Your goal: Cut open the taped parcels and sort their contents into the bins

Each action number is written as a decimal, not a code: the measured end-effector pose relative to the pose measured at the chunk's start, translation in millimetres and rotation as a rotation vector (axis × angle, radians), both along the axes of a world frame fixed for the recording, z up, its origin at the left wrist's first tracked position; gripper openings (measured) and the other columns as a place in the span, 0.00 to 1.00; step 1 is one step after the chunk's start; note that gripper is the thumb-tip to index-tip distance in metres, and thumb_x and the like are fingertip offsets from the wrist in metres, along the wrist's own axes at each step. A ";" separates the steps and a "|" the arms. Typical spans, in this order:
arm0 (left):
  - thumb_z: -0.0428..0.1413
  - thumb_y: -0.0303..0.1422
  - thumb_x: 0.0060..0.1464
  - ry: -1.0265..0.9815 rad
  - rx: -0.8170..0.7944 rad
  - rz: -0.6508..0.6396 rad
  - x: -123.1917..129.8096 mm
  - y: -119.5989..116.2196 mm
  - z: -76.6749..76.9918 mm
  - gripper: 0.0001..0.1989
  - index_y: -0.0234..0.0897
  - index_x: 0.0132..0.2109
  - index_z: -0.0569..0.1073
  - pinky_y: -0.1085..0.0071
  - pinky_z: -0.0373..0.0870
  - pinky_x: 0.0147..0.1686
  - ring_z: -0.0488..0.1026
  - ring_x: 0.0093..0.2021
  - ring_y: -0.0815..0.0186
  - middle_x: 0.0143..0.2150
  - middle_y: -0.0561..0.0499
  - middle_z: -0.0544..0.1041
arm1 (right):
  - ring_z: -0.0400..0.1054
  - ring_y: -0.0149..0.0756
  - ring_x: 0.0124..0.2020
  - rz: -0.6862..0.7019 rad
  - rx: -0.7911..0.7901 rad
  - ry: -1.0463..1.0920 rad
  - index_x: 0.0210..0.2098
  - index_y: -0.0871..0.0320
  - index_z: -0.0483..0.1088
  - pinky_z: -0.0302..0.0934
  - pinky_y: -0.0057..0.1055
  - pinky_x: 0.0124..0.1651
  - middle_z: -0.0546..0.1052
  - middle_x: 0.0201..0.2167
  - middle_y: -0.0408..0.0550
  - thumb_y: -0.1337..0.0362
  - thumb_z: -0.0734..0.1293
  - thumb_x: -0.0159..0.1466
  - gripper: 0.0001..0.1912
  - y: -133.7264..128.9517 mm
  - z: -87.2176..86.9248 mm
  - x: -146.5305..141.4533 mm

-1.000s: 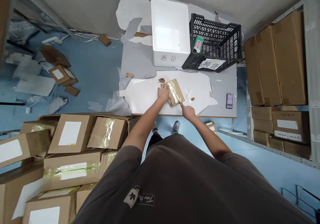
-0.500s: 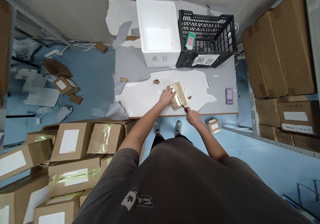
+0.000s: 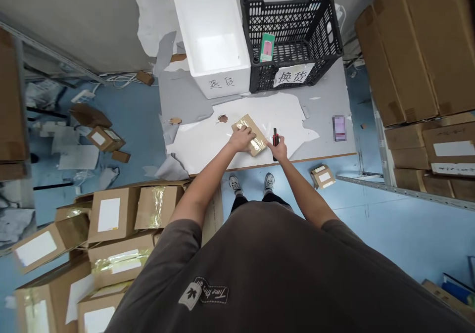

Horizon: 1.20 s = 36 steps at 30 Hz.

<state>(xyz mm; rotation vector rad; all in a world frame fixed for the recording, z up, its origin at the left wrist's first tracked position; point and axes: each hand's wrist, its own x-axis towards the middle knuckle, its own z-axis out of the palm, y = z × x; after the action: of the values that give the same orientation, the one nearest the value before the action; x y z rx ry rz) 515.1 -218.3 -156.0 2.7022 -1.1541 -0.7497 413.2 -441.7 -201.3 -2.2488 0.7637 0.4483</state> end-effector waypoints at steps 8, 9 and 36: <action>0.64 0.32 0.61 -0.060 0.031 0.217 -16.2 35.0 -8.3 0.31 0.40 0.70 0.75 0.43 0.61 0.68 0.64 0.71 0.37 0.69 0.31 0.72 | 0.78 0.53 0.56 0.170 0.040 -0.020 0.70 0.55 0.60 0.71 0.44 0.59 0.83 0.55 0.59 0.40 0.70 0.71 0.38 44.1 -24.5 83.9; 0.63 0.31 0.61 -0.057 0.022 0.244 -14.6 37.4 -10.0 0.29 0.40 0.69 0.75 0.43 0.61 0.67 0.64 0.71 0.37 0.69 0.32 0.72 | 0.78 0.54 0.55 0.188 0.046 -0.037 0.69 0.55 0.60 0.71 0.44 0.57 0.83 0.54 0.59 0.40 0.70 0.71 0.37 49.4 -27.4 90.2; 0.76 0.30 0.51 -0.043 -0.109 0.583 -31.5 67.3 -27.0 0.40 0.39 0.68 0.71 0.49 0.65 0.74 0.63 0.79 0.41 0.78 0.33 0.67 | 0.80 0.52 0.46 0.997 -0.145 0.000 0.69 0.53 0.69 0.68 0.38 0.47 0.86 0.51 0.57 0.58 0.59 0.81 0.21 32.7 37.1 84.8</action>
<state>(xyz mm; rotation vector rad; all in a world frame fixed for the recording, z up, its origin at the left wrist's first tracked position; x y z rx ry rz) 483.6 -151.0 -183.0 2.7448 -0.3481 -0.5167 497.9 -409.0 -164.2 -2.6400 -0.4120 0.8562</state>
